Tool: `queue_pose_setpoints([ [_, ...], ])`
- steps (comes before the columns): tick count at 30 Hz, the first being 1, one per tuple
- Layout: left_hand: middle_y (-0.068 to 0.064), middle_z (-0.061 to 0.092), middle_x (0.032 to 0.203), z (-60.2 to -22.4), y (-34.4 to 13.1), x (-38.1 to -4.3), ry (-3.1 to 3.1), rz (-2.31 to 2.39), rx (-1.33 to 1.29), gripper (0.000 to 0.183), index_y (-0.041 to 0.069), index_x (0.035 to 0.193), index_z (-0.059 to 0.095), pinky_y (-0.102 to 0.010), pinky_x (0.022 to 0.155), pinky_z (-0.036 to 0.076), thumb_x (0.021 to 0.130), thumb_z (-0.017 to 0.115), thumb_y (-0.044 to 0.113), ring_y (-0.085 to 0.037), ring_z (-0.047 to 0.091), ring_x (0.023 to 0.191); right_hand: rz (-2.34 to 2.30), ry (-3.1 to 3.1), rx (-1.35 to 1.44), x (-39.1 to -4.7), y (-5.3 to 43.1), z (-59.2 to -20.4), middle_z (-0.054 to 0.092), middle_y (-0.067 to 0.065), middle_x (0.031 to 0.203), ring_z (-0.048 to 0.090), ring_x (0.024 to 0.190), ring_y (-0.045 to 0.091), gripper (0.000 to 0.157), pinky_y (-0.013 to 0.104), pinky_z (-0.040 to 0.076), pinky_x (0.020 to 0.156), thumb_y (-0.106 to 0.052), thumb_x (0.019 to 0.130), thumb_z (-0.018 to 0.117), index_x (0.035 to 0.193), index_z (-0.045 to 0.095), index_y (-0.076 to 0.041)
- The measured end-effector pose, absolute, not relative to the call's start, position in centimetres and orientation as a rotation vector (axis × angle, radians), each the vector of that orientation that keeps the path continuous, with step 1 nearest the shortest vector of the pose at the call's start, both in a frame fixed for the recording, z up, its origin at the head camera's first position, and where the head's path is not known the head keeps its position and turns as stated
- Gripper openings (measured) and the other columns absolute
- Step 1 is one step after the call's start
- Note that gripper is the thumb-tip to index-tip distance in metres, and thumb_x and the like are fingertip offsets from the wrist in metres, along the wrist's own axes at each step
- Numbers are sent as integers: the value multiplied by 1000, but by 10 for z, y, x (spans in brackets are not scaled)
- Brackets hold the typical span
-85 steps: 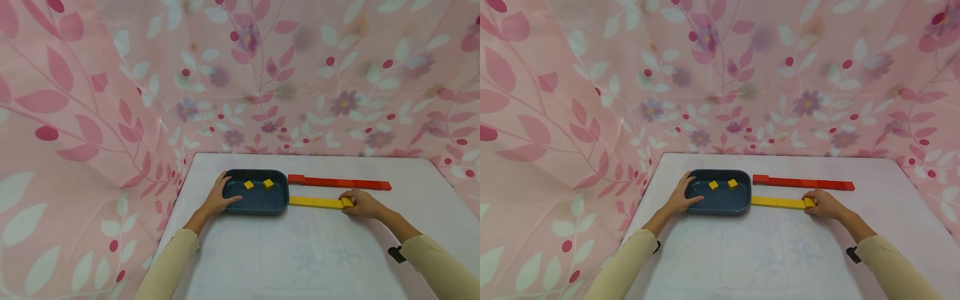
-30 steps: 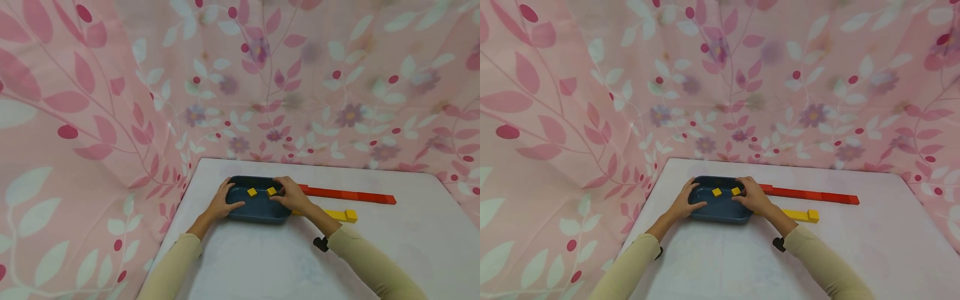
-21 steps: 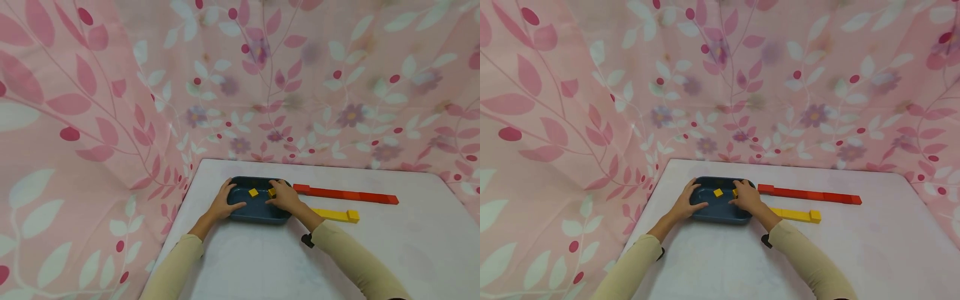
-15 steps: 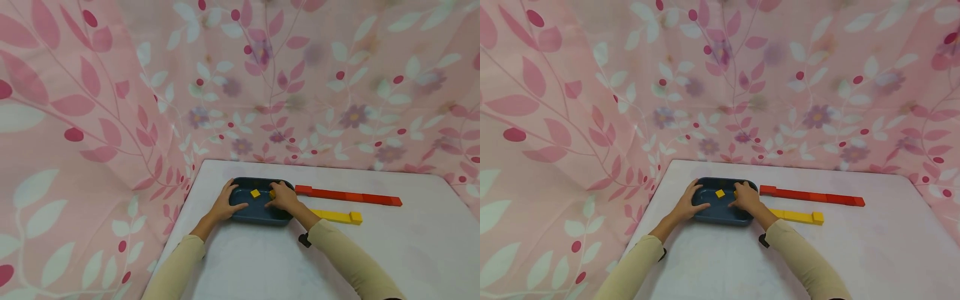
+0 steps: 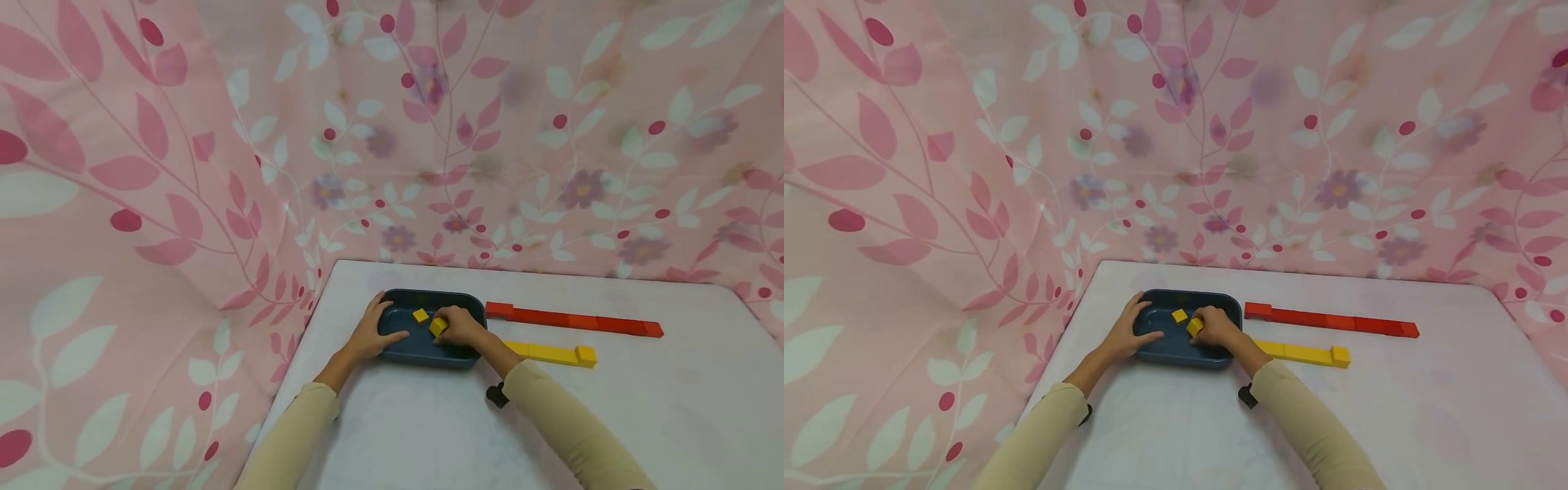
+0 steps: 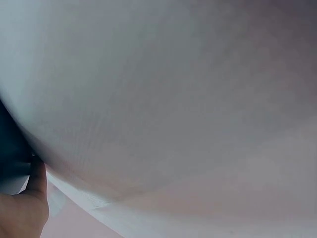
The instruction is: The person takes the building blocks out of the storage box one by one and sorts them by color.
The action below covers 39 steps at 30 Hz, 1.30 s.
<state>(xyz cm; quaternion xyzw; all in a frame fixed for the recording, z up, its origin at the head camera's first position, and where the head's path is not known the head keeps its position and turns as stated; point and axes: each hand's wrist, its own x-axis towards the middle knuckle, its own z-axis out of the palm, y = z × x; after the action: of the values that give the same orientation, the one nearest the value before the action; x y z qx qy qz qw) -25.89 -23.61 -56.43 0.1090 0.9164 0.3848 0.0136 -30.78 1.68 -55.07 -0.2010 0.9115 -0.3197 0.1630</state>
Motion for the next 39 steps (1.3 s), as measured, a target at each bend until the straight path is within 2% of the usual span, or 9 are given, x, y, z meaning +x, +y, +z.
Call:
queue_pose_setpoints([
  [9, 2, 9, 167, -565, -234, -260, 2841, 1228, 352, 89, 17, 151, 37, -54, 120, 26, 81, 73, 60, -28, 21, 152, -1003, 2604, -651, -305, 17, -547, 70, 3, 104, 57, 85, 16, 44, 38, 56, 93, -29, 77, 85, 114, 72, -8],
  [13, 1, 10, 167, -566, -234, -260, 2837, 1234, 349, 89, 16, 151, 39, -55, 120, 25, 81, 72, 60, -29, 21, 151, -1113, 2540, -626, -301, 18, -546, 69, 5, 98, 64, 70, 14, 47, 31, 61, 75, -26, 79, 84, 119, 70, -6],
  [17, 4, 8, 167, -568, -236, -260, 2831, 1221, 331, 90, 17, 151, 38, -53, 121, 25, 80, 72, 63, -27, 21, 152, -1193, 2501, -632, -297, 20, -541, 67, 7, 93, 66, 59, 14, 44, 25, 59, 61, -22, 80, 83, 119, 70, -7],
  [22, 1, 10, 167, -569, -237, -261, 2840, 1239, 351, 91, 14, 150, 39, -55, 120, 26, 80, 72, 62, -28, 22, 151, -1164, 2586, -734, -297, 25, -532, 68, 4, 91, 64, 65, 12, 36, 23, 59, 64, -23, 81, 82, 113, 72, -11],
  [26, -1, 10, 167, -569, -238, -261, 2846, 1222, 359, 91, 13, 150, 40, -55, 119, 27, 80, 74, 60, -28, 21, 151, -1142, 2628, -812, -298, 35, -526, 70, 3, 98, 62, 73, 11, 37, 22, 58, 69, -23, 84, 80, 117, 70, -11],
  [33, -3, 11, 167, -568, -239, -260, 2845, 1234, 373, 89, 14, 150, 40, -56, 119, 27, 81, 75, 56, -28, 21, 152, -1192, 2640, -864, -297, 63, -505, 69, 9, 102, 66, 71, 12, 36, 25, 60, 64, -14, 86, 77, 120, 66, -9],
  [39, -6, 11, 167, -566, -238, -259, 2854, 1222, 390, 85, 14, 149, 41, -57, 119, 27, 82, 75, 54, -29, 21, 152, -1108, 2766, -919, -293, 92, -491, 65, 9, 104, 67, 82, 19, 34, 24, 60, 65, -12, 83, 80, 115, 69, -8],
])
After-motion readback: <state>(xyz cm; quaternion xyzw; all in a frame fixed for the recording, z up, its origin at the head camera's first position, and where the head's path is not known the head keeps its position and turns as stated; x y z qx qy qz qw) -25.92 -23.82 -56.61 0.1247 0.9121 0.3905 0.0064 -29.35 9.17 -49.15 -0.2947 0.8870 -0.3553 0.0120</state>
